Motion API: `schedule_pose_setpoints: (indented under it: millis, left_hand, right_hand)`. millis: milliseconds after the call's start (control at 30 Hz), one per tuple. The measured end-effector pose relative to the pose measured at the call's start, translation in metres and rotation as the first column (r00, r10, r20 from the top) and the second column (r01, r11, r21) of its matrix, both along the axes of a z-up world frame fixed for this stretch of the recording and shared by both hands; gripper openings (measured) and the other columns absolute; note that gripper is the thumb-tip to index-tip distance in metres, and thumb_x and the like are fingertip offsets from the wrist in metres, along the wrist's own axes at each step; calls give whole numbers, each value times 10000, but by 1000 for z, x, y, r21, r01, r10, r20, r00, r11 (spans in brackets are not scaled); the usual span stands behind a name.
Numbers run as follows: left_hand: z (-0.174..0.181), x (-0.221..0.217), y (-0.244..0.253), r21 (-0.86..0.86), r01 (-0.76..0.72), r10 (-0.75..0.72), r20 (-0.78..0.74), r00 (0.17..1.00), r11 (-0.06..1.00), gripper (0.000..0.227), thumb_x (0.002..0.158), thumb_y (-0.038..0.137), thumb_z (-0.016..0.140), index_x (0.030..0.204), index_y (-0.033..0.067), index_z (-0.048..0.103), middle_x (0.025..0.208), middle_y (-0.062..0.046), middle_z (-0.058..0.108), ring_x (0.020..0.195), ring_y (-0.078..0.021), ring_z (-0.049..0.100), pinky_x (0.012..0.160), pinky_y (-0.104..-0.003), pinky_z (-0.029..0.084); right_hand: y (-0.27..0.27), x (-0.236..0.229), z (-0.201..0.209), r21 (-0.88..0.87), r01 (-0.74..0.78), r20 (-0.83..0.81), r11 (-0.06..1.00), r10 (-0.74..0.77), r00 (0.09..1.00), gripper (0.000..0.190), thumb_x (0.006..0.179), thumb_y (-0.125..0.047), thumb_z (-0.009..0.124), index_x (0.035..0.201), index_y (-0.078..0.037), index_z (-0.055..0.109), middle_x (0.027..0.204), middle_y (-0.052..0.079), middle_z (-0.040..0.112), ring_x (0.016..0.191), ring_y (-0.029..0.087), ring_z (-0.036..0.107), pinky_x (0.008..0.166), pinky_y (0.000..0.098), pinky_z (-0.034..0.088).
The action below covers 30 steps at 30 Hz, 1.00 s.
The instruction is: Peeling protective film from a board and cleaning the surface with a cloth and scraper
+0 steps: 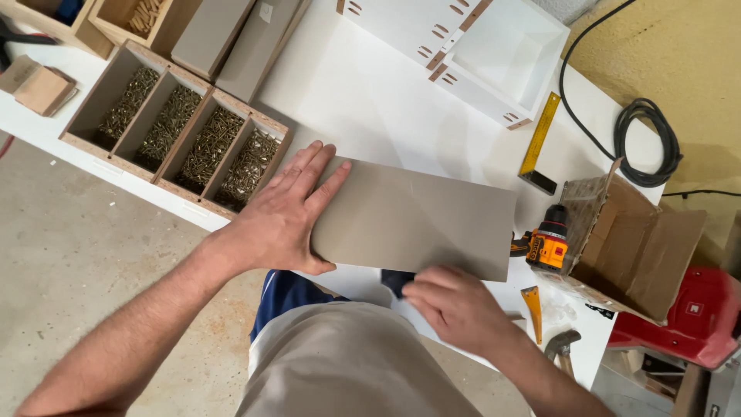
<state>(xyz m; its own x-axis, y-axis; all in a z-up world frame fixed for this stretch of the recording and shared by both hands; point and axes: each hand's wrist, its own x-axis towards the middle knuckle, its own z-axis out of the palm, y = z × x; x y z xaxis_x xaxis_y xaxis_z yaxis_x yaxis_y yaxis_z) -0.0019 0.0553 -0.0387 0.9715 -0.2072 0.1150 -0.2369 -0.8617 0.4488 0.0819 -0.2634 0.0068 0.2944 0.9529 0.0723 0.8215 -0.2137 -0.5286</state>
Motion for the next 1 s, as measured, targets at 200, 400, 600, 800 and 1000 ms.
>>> schedule_pose_setpoints:
  millis: [200,400,600,800,1000]
  left_hand:
    - [14,-6,3,-151,-17,-5,-145,989,988,1561,554,532,1051,1655,126,21,1694,-256,-122,1575,-428,-91,1268,-522,21]
    - [-8,-76,-26,-677,-384,541,25,840,628,899,858,560,659,1543,42,391,1582,-225,429,1476,-328,436,1251,-512,399]
    - [-98,-149,-124,-516,-797,481,-637,602,315,109,943,68,653,962,52,759,849,-68,774,688,-130,715,624,-247,662]
    - [-40,-92,-183,-795,-455,191,-414,890,400,606,872,215,832,1408,82,584,1355,-138,685,1082,-197,696,927,-312,575]
    - [-16,-87,-181,-694,-492,342,-357,869,526,133,916,149,772,1022,67,771,953,-69,794,850,-165,770,772,-259,614]
  right_hand:
    - [-28,-25,-26,153,247,-431,957,-161,888,135,972,-60,600,1059,-66,704,980,55,720,859,191,696,761,279,561]
    - [-52,-34,-69,16,419,-658,908,-306,688,181,990,-167,559,1063,-70,694,859,19,662,740,150,598,713,276,474]
    - [-45,-28,-86,131,302,-682,944,-135,719,101,920,-97,681,1010,-77,722,932,41,728,841,171,699,797,275,549]
    - [-26,-20,-100,395,108,-588,913,160,793,105,938,-92,719,1029,-50,751,859,64,716,776,244,666,747,352,563]
    - [-32,-25,-103,256,179,-482,950,-35,875,133,893,-231,794,867,-137,703,731,-29,638,594,127,587,546,275,475]
